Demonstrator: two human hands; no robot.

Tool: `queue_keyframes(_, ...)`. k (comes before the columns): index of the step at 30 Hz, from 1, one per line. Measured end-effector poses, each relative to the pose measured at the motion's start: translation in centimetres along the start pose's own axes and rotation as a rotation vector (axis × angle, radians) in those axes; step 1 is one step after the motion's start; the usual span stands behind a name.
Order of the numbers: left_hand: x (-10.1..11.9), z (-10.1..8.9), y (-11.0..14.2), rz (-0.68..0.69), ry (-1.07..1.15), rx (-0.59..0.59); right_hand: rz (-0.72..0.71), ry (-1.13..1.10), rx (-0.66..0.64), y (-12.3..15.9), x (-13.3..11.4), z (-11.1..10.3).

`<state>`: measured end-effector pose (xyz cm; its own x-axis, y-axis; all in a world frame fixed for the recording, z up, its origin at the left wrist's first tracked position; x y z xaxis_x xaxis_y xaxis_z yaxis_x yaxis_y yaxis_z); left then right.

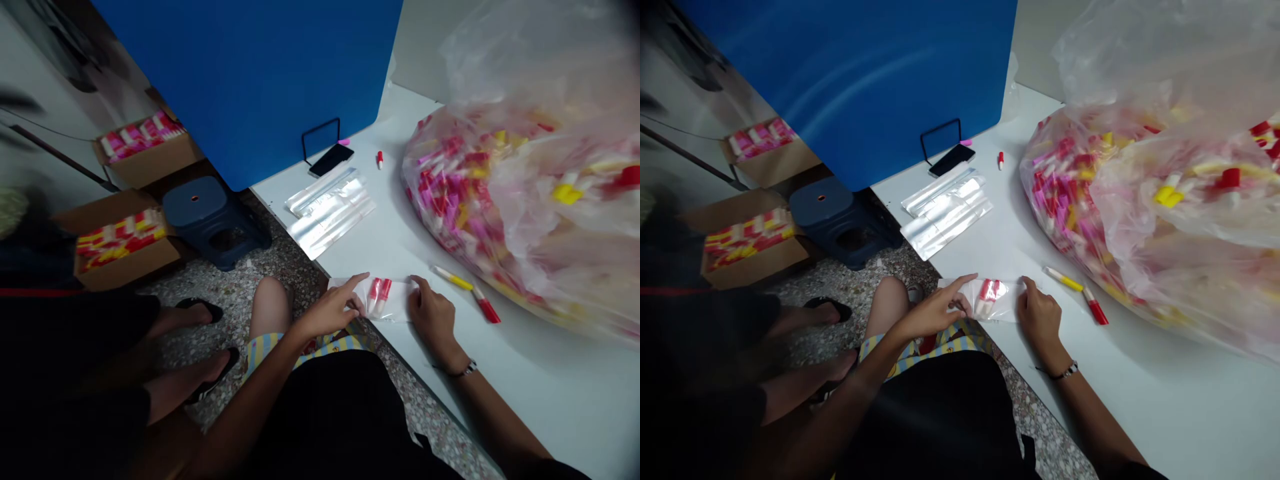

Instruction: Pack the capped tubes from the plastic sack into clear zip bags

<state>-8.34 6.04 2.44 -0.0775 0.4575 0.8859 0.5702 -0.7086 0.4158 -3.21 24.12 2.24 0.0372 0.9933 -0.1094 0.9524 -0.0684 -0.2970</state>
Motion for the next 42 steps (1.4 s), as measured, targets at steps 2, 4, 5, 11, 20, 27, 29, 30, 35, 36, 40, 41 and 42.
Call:
queue_keyframes(2,-0.2,0.6,0.0,-0.003,0.078,-0.094,0.004,0.002,-0.002,0.0,0.0,0.1)
queue_keyframes(4,-0.6,1.5,-0.2,-0.028,0.196,-0.193,0.020,-0.026,0.004,0.1,0.2,0.3)
queue_keyframes(5,-0.9,2.1,-0.3,-0.042,0.256,-0.243,0.029,-0.049,0.009,0.1,0.4,0.4)
queue_keyframes(11,-0.8,4.5,-1.1,-0.070,0.638,-0.447,0.086,-0.289,0.067,0.1,1.1,-0.3)
queue_keyframes(20,-0.1,3.6,-3.4,0.047,1.111,0.074,-0.049,-0.333,0.186,2.2,-3.2,-4.6)
queue_keyframes(27,1.0,4.9,-1.6,0.144,1.064,0.194,-0.041,-0.306,0.063,2.2,-5.5,-1.7)
queue_keyframes(29,1.0,4.7,-1.1,0.152,1.027,0.234,-0.087,-0.336,0.050,2.0,-6.5,-1.7)
queue_keyframes(30,1.0,4.6,-1.0,0.149,1.028,0.243,-0.108,-0.368,0.038,2.0,-6.9,-1.7)
queue_keyframes(35,0.7,4.3,-1.0,0.139,1.087,0.231,-0.068,-0.543,0.103,2.4,-5.3,-2.2)
queue_keyframes(36,0.6,4.2,-0.9,0.144,1.082,0.233,-0.040,-0.546,0.141,2.3,-4.4,-2.4)
queue_keyframes(40,-0.2,4.4,-1.0,0.123,1.051,0.211,-0.022,-0.483,0.176,1.0,-2.5,-1.8)
queue_keyframes(41,-0.4,4.5,-1.0,0.119,1.061,0.205,-0.039,-0.456,0.156,0.5,-2.5,-1.5)
queue_keyframes(42,-0.5,4.5,-1.1,0.119,1.078,0.203,-0.053,-0.426,0.135,0.1,-2.7,-1.1)
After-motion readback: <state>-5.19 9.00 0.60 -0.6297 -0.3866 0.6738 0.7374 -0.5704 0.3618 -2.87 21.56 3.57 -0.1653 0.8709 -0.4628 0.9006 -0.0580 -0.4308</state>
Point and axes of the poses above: each hand's wrist, its own y-axis away from the middle knuckle, its own z-axis out of the palm, x = y × z, the point moved 10 cm from there along -y, towards the middle knuckle, and after that the axes turned 13 degrees about -z, right-handed, at the moved point
